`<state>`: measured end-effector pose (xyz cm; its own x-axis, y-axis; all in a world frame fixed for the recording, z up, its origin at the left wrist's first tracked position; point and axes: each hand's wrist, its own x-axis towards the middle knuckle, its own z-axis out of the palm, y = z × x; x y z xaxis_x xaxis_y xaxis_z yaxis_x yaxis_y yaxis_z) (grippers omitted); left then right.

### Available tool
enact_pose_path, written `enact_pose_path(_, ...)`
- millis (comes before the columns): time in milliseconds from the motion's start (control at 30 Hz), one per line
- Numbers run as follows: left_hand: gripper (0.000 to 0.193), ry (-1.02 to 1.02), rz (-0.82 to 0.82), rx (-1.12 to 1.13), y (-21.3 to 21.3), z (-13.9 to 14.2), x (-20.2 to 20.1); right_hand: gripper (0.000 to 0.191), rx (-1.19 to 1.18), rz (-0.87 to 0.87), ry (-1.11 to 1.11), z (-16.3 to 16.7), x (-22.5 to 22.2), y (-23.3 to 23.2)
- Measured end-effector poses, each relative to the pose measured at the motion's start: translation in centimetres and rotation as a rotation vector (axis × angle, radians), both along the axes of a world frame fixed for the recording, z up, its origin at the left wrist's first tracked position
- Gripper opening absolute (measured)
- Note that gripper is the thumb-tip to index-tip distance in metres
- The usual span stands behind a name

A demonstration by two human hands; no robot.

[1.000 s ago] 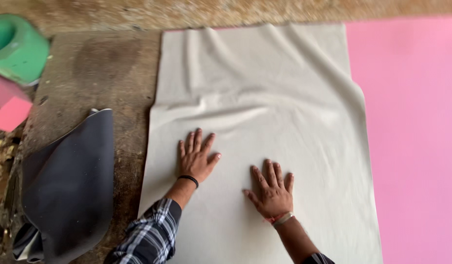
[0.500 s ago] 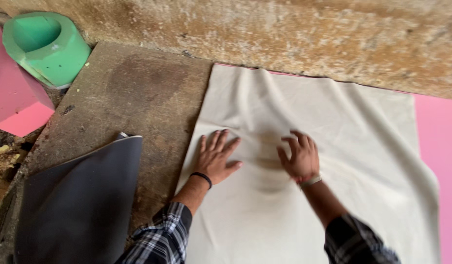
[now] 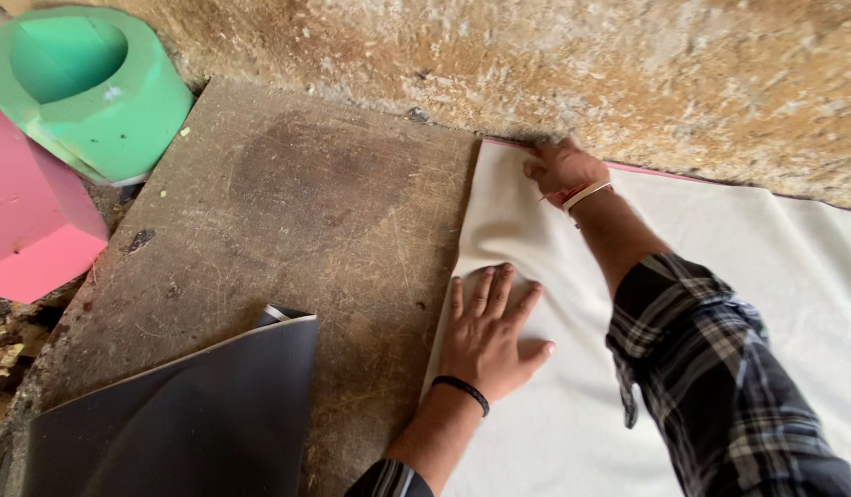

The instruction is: The person spreads a fabric sheet flat over a pink foam panel on the workbench, then sprays adhesive onto the foam with a spray gun and presses the fabric down over the glued surface. They then lift, flip and reposition large foam sheets on the bench.

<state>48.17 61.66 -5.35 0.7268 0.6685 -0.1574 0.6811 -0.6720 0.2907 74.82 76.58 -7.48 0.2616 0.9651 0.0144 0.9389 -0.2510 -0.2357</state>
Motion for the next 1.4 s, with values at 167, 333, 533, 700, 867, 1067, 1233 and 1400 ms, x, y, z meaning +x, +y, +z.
enact_pose_path(167,0.085,-0.092,0.061,0.008,1.8,-0.6,0.2,0.03,0.095,-0.035,-0.002,0.4,-0.1,-0.4)
enact_pose_path(333,0.087,-0.105,0.097,0.048,2.9,-0.9,1.3,0.028,0.359,-0.015,0.003,-0.5,0.6,-0.5)
enact_pose_path(533,0.086,-0.085,0.057,0.066,3.3,-2.1,2.6,0.04,0.241,-0.154,-0.036,-2.7,0.8,0.8)
enact_pose_path(700,0.077,-0.187,-0.216,0.255,5.7,-4.0,7.6,0.031,0.316,-0.08,0.07,-2.7,1.2,0.3)
enact_pose_path(867,0.078,-0.122,-0.084,0.137,7.9,-3.4,11.7,0.044,0.198,-0.042,0.085,-0.7,3.1,-2.7)
enact_pose_path(1067,0.081,-0.005,0.073,0.11,10.1,-1.6,15.4,0.054,-0.14,-0.224,-0.217,0.3,13.0,-12.8)
enact_pose_path(1233,0.082,0.009,0.195,0.111,9.6,-1.5,17.3,0.048,-0.148,-0.343,-0.182,2.0,21.1,-17.8)
enact_pose_path(1400,0.082,0.066,0.197,0.129,9.0,-1.7,18.3,0.041,-0.068,-0.481,-0.279,0.9,22.0,-19.6)
